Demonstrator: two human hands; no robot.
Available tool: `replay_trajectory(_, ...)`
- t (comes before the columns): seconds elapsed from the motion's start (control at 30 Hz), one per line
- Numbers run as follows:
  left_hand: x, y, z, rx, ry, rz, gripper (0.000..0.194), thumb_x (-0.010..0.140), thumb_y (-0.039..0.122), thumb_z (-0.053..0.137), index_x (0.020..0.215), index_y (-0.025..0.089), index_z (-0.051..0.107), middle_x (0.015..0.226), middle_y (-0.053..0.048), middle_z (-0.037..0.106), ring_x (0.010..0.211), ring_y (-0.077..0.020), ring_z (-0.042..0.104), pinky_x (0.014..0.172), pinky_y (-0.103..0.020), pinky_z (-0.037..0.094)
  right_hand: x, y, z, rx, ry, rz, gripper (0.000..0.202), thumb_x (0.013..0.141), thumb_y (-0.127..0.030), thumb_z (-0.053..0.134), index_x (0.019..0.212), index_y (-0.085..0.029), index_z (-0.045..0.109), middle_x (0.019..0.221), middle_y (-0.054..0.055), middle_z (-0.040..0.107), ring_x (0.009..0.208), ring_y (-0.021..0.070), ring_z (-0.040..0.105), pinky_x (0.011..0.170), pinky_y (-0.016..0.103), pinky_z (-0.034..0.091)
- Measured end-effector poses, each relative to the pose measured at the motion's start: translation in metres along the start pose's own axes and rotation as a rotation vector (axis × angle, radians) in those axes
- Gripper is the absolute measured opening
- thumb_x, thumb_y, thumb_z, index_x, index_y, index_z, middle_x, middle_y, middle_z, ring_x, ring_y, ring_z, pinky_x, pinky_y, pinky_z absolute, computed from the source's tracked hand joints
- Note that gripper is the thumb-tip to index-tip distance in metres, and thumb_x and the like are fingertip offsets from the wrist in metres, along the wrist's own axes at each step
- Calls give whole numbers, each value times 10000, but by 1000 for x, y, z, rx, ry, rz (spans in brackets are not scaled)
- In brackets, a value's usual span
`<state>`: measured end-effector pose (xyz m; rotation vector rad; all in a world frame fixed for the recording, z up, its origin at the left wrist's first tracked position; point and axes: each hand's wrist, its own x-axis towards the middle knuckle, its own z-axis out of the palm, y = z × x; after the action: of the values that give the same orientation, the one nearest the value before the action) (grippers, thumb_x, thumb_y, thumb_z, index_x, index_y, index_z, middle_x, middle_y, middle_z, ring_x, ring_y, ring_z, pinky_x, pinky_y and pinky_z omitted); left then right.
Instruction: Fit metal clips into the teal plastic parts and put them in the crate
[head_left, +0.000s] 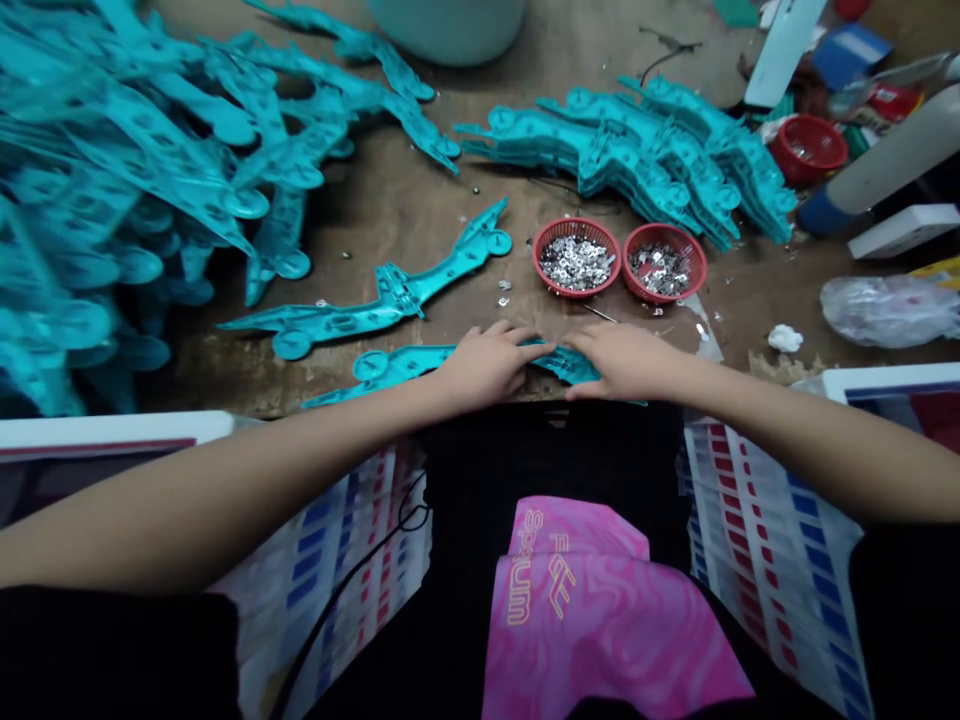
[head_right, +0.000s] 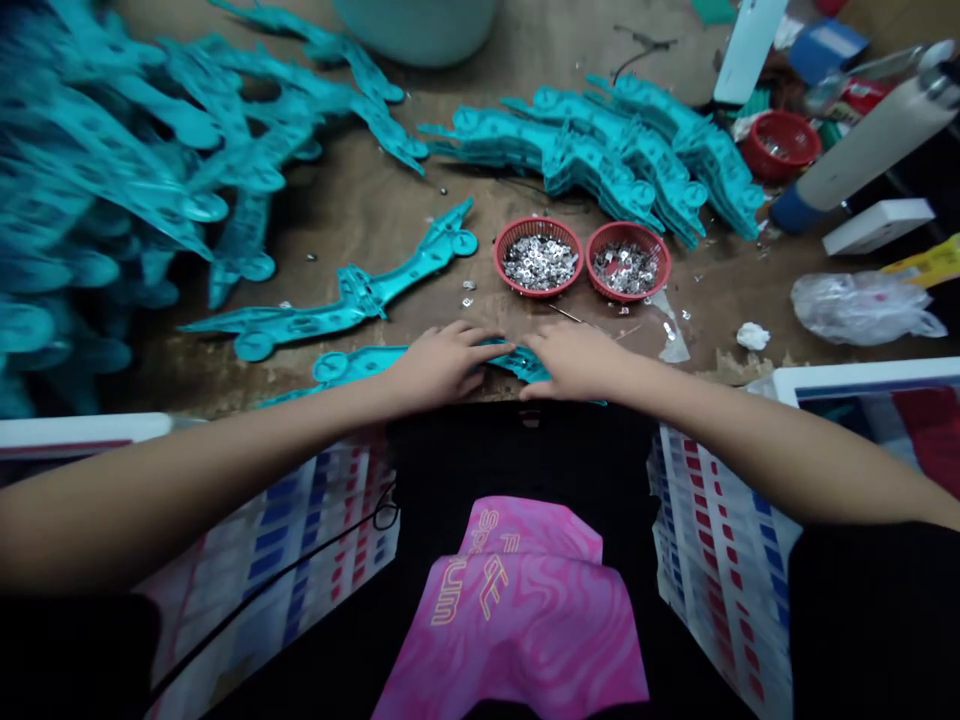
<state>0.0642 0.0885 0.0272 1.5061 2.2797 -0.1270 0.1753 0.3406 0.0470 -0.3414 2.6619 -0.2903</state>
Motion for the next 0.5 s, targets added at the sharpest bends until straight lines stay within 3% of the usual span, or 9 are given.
replay_trajectory(0.1,-2,0,-7,-25,15,-9,744,1217,207,559,1942,340,662,1957,-108,700,1788,-431,664,1303,-660,712,-2,-11,8,-24,-50,43,1076,1145,-472,1025,2025,-92,537,1838,315,676,1695,512,724,1404,600,634)
replay_trajectory(0.23,-2,0,-12,-47,110,-20,723,1220,238,566,1931,329,663,1925,-127,726,1740,-435,698,1254,-643,711,-4,-7,4,-29,-46,68,1073,1153,-393,967,2067,-112,479,1913,294,627,1733,496,704,1418,595,634)
replay_trajectory(0.4,7,-2,-12,-115,160,-2,636,1285,326,571,1910,253,664,1905,-148,735,1701,-383,739,1363,-538,674,-5,9,-4,-103,-77,152,1075,1145,-353,845,2110,-176,406,1884,257,675,1612,479,802,1251,538,716)
replay_trajectory(0.5,12,-21,-19,-59,159,-65,604,1317,314,476,1870,214,699,1909,-174,723,1711,-388,722,1338,-519,687,-3,20,-5,-169,-118,191,1112,1158,-430,864,2133,-212,377,1778,265,756,1511,500,850,1157,553,742)
